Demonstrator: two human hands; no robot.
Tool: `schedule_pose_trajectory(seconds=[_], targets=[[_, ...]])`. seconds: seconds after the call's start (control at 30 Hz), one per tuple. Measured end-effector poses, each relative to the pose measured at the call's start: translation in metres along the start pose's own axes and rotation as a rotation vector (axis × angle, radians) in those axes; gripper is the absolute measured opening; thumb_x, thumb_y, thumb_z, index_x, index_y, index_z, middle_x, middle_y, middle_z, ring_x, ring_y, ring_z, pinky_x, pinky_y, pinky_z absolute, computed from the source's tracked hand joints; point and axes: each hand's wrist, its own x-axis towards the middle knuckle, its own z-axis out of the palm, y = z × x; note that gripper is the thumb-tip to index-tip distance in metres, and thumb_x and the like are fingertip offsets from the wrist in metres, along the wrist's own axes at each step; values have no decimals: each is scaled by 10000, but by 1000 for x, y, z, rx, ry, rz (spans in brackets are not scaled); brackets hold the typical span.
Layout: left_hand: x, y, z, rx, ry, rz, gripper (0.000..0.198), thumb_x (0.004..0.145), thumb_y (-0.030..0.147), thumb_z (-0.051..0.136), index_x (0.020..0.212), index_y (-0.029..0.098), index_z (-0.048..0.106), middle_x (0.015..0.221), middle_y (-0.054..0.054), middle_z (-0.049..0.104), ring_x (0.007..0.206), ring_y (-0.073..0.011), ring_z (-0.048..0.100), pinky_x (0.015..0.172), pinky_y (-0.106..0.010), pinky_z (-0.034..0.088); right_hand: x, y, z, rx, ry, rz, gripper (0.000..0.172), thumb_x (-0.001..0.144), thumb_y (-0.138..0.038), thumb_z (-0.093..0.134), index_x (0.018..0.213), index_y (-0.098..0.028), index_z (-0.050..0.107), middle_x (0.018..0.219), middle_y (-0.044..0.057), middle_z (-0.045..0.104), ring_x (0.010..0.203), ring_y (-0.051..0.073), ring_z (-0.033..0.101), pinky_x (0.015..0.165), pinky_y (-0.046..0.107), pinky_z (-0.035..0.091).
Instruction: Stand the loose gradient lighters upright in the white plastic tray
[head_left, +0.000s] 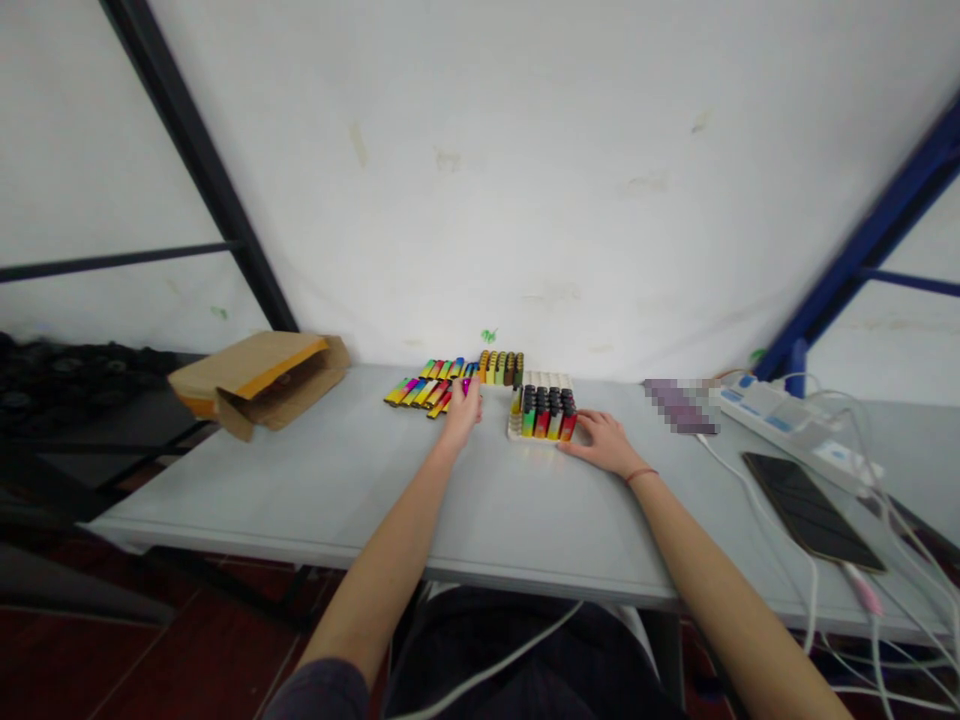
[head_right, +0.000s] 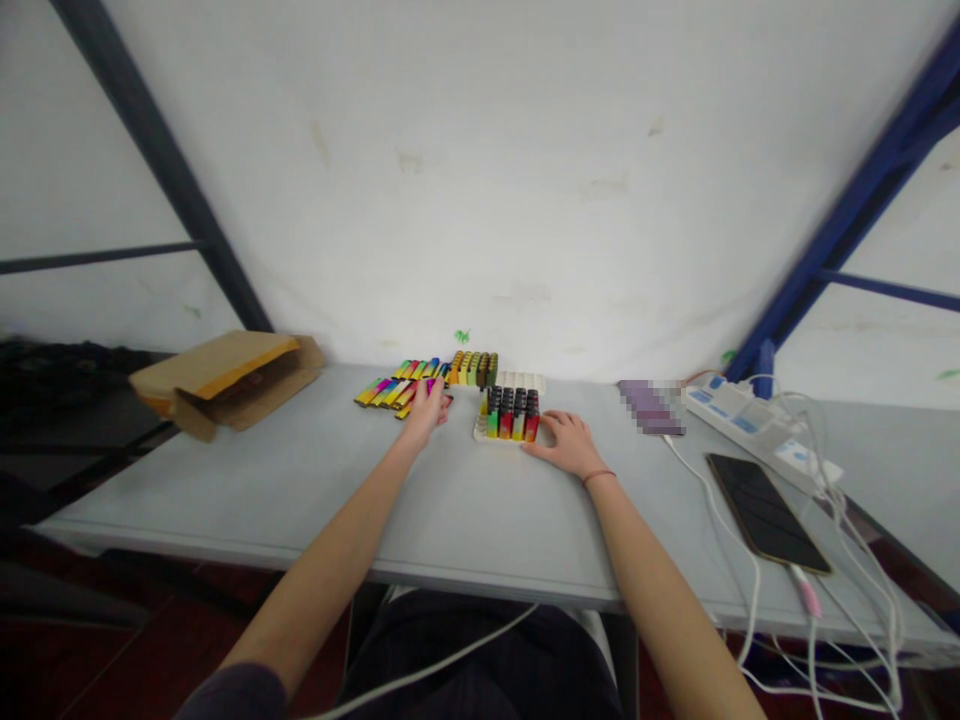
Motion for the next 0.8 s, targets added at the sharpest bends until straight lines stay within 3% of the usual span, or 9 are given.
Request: schedule_pose_trajectory(seconds=[0.13,0.37,0.57,0.8], targets=[[-1,3,2,-84,-35,-69,207,968,411,562,933,237,455,622,99,457,389,-43,352,411,-173,249,0,-1,-1,-3,-4,0,681,876,-651,646,1380,-193,642,1479,144,596,1364,358,515,1132,502,413],[-6,4,6,-80,-119,22,278,930,457,649,913,204,533,691,44,580,462,-56,496,445,-180,351,1,1,1,-7,1,-7,685,873,-682,633,1375,-216,651,1484,144,591,1361,362,515,1130,506,411],[-9,3,9,-119,-138,0,334,1001,471,520,894,165,602,579,75,413,420,-52,340,411,-189,255,0,0,1,-5,3,-6,689,874,-689,626,1384,-226,644,1478,139,594,1368,358,510,1137,495,401],[-11,7,12,-165,-71,18,329,955,497,620,934,238,418,756,56,575,506,-69,539,496,-200,416,1,1,2,-12,6,-6,686,874,-673,635,1376,-206,646,1480,145,595,1365,362,511,1132,505,404]])
